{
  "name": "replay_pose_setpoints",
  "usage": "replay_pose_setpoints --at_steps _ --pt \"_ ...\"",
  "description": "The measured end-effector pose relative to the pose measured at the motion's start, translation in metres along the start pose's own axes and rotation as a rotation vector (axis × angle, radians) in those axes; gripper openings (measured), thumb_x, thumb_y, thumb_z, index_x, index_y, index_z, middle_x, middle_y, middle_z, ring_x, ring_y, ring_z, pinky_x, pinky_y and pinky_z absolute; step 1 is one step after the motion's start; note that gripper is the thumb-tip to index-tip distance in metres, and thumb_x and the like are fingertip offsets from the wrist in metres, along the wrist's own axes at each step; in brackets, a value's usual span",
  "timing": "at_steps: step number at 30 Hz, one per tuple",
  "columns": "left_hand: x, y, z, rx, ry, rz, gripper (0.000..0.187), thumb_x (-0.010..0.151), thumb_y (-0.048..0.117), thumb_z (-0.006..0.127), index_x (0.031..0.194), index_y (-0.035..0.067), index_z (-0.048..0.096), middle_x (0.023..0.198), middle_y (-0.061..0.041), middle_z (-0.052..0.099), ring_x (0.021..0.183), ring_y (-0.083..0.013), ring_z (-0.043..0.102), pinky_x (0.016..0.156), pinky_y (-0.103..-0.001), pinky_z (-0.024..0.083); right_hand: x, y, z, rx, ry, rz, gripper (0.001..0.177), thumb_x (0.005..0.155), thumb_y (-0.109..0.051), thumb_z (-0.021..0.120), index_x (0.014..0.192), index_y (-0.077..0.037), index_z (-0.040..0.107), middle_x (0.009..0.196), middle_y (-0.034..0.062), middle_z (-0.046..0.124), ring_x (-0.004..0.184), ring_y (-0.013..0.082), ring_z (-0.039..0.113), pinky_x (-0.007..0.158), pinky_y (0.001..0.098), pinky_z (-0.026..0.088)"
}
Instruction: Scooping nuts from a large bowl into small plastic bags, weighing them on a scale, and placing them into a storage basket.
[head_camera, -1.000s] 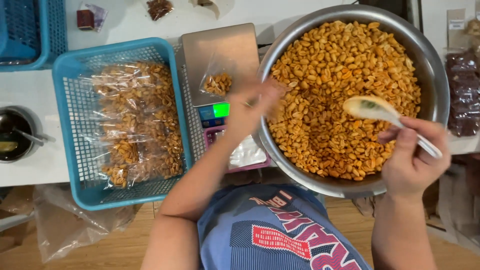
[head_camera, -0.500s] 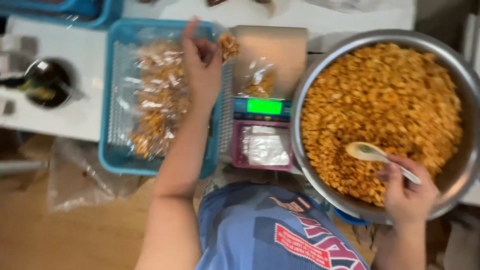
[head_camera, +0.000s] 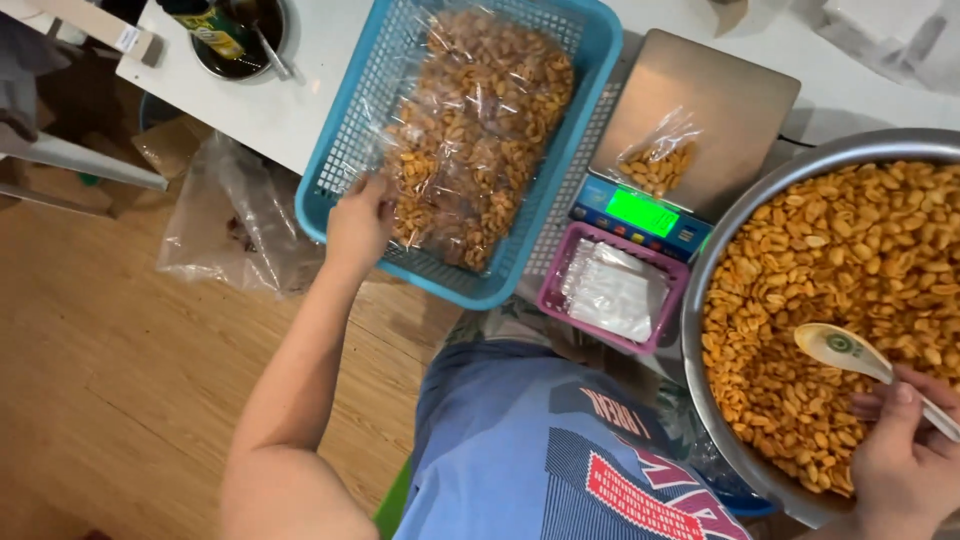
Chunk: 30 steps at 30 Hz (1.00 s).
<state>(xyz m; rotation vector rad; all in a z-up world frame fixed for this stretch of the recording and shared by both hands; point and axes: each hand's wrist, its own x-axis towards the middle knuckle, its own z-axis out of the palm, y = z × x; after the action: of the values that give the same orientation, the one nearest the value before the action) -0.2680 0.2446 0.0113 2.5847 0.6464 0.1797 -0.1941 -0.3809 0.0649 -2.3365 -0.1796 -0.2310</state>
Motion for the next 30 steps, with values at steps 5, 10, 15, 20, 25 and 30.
replay_pose_setpoints --at_steps 5,10,15,20,25,30 --pt "-0.003 -0.005 -0.008 0.372 -0.043 -0.092 0.044 0.073 0.043 0.079 0.11 0.02 0.075 0.114 -0.009 0.069 0.104 -0.0361 0.06 0.089 -0.058 0.037 0.004 -0.013 -0.003 0.047 -0.054 0.009 0.021 0.139 0.004 0.048 0.147 0.022 0.054 0.106 0.0346 0.062 0.087 0.0381 0.065 0.086 0.0473 0.058" --pt "-0.005 0.032 0.001 0.698 0.39 0.078 0.058 0.065 0.036 0.091 0.112 0.012 0.068 0.136 -0.023 0.05 0.13 -0.0493 0.045 0.103 -0.065 0.034 0.001 0.012 -0.024 -0.165 -0.044 0.244 0.025 0.142 -0.009 0.051 0.139 0.016 0.051 0.094 0.0315 0.064 0.074 0.0356 0.065 0.071 0.0457 0.056" --pt "-0.016 0.171 0.033 -0.055 0.111 0.417 0.026 0.082 0.023 0.075 0.107 0.015 0.074 0.103 -0.01 0.073 0.094 -0.0342 0.066 0.078 -0.052 0.047 0.017 0.019 0.004 -0.587 -0.429 0.719 0.053 0.117 -0.052 0.047 0.111 -0.009 0.078 0.085 0.0195 0.082 0.095 0.0394 0.076 0.084 0.049 0.053" --pt "-0.038 0.229 0.153 -0.091 -0.312 0.756 0.029 0.083 0.024 0.074 0.108 0.01 0.07 0.104 -0.012 0.071 0.097 -0.0359 0.065 0.085 -0.05 0.047 0.014 -0.022 0.026 -0.017 -0.056 0.556 0.026 0.121 -0.019 0.052 0.106 -0.001 0.063 0.075 0.0127 0.07 0.062 0.0208 0.07 0.052 0.0328 0.057" --pt "-0.033 0.243 0.162 0.083 -0.327 0.797 0.025 0.086 0.01 0.06 0.108 0.005 0.07 0.108 -0.016 0.065 0.103 -0.0382 0.061 0.079 -0.051 0.049 0.029 -0.028 0.024 -0.179 -0.246 0.711 0.03 0.114 -0.025 0.049 0.099 -0.004 0.063 0.07 0.0137 0.074 0.064 0.025 0.075 0.071 0.0365 0.059" --pt "-0.033 0.219 0.182 0.0 -0.041 0.928 0.009 0.094 0.024 0.063 0.094 0.019 0.07 0.086 0.0 0.06 0.087 -0.0231 0.063 0.079 -0.041 0.046 0.04 -0.011 0.057 0.299 0.109 0.443 0.025 0.118 -0.013 0.045 0.108 0.006 0.057 0.076 0.0239 0.067 0.062 0.027 0.07 0.048 0.0377 0.058"
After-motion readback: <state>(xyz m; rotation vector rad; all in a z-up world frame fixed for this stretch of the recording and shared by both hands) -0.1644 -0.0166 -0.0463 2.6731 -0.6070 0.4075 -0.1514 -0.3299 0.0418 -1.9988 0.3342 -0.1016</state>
